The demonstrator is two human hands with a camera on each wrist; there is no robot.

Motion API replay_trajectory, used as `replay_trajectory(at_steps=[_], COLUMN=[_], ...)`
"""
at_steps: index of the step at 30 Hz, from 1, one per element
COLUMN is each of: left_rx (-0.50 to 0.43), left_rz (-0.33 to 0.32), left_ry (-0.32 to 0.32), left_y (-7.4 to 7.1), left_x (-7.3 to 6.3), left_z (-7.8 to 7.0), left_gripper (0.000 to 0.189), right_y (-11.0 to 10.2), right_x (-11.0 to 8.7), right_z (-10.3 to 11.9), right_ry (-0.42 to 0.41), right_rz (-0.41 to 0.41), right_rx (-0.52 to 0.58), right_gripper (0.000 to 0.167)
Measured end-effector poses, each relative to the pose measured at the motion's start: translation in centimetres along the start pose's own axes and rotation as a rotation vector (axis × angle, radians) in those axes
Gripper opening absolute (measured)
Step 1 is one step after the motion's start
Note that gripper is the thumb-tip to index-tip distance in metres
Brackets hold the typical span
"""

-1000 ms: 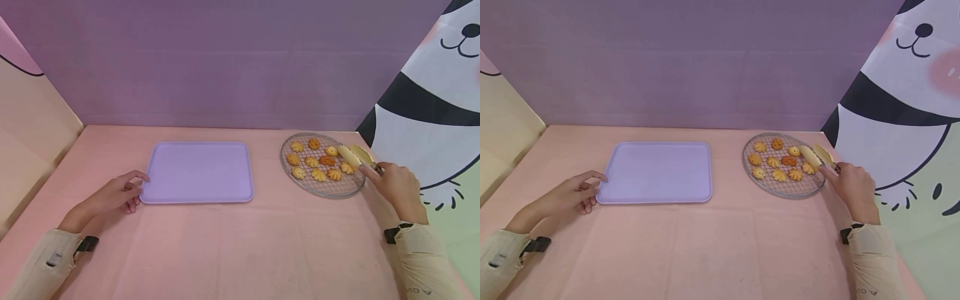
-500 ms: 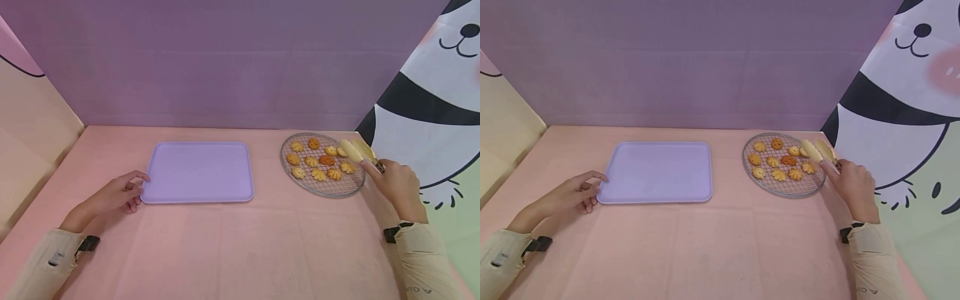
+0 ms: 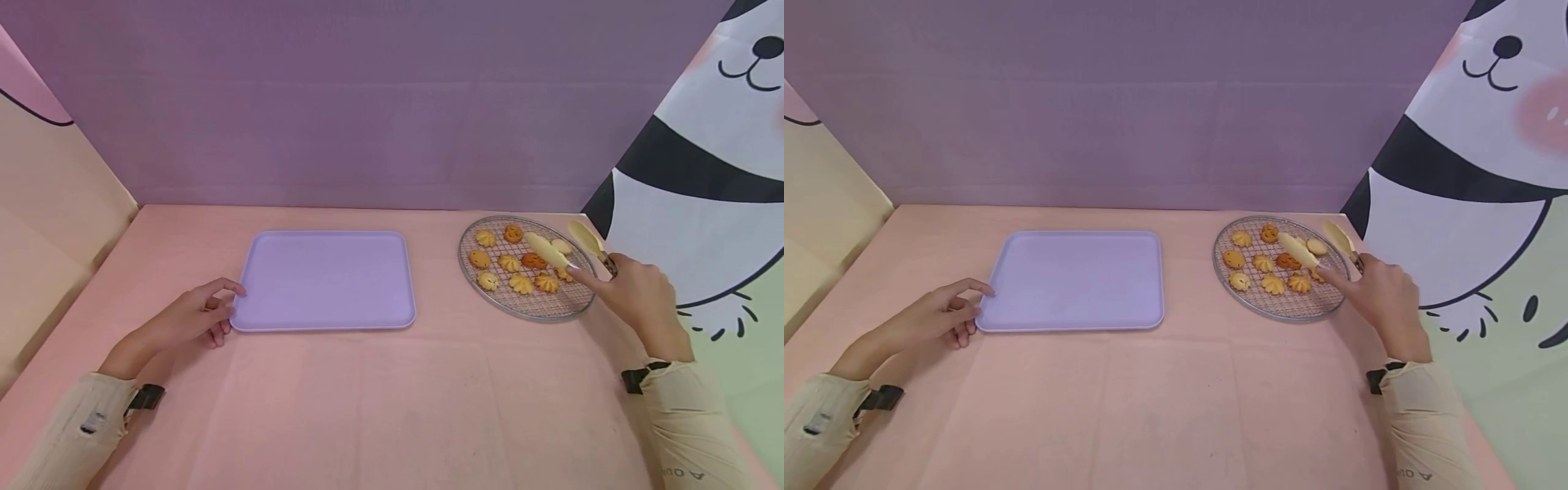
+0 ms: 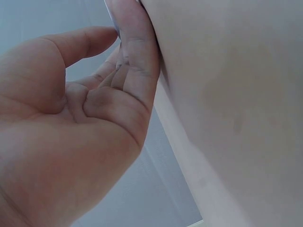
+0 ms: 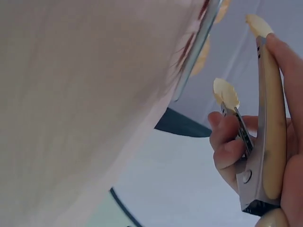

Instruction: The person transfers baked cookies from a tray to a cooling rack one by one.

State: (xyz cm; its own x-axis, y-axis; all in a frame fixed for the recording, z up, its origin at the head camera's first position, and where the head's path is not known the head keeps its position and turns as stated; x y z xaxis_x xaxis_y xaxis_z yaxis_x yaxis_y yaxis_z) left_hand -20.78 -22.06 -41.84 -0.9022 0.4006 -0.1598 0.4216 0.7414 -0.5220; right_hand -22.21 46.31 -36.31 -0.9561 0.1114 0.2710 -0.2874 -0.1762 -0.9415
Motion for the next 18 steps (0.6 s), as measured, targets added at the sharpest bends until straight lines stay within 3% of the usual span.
replay_trajectory(at_steps=[10,18], left_rx=[-0.013,-0.014], left_rz=[0.002,0.004], left_ry=[0.010,0.011], left_y=[0.0,0.0], left_x=[0.1,0.1], left_z=[0.1,0.2], left_gripper=[0.038,0.038], right_y=[-0.9,-1.7], right_x=[-0.4,-1.4], right_z=[3.9,8.2], right_ry=[-0.070,-0.194], right_rz=[-0.022,-0.077], right_rx=[0.017,0.047], right_gripper=[0.091,0.090])
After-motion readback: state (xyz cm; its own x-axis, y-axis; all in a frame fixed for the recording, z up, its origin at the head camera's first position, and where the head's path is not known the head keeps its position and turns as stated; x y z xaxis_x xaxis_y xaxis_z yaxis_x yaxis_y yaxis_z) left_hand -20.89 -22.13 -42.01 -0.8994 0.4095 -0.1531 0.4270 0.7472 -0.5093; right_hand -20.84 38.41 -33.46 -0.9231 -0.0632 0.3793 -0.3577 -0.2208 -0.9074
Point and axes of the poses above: each hand's wrist, its own x-axis towards the middle knuckle, its own y-axis out of the palm, z = x × y, the point moved 4 cm from there along x, towards the middle knuckle, and after that the axes turned 2 degrees about x, right-handed, at the moved point
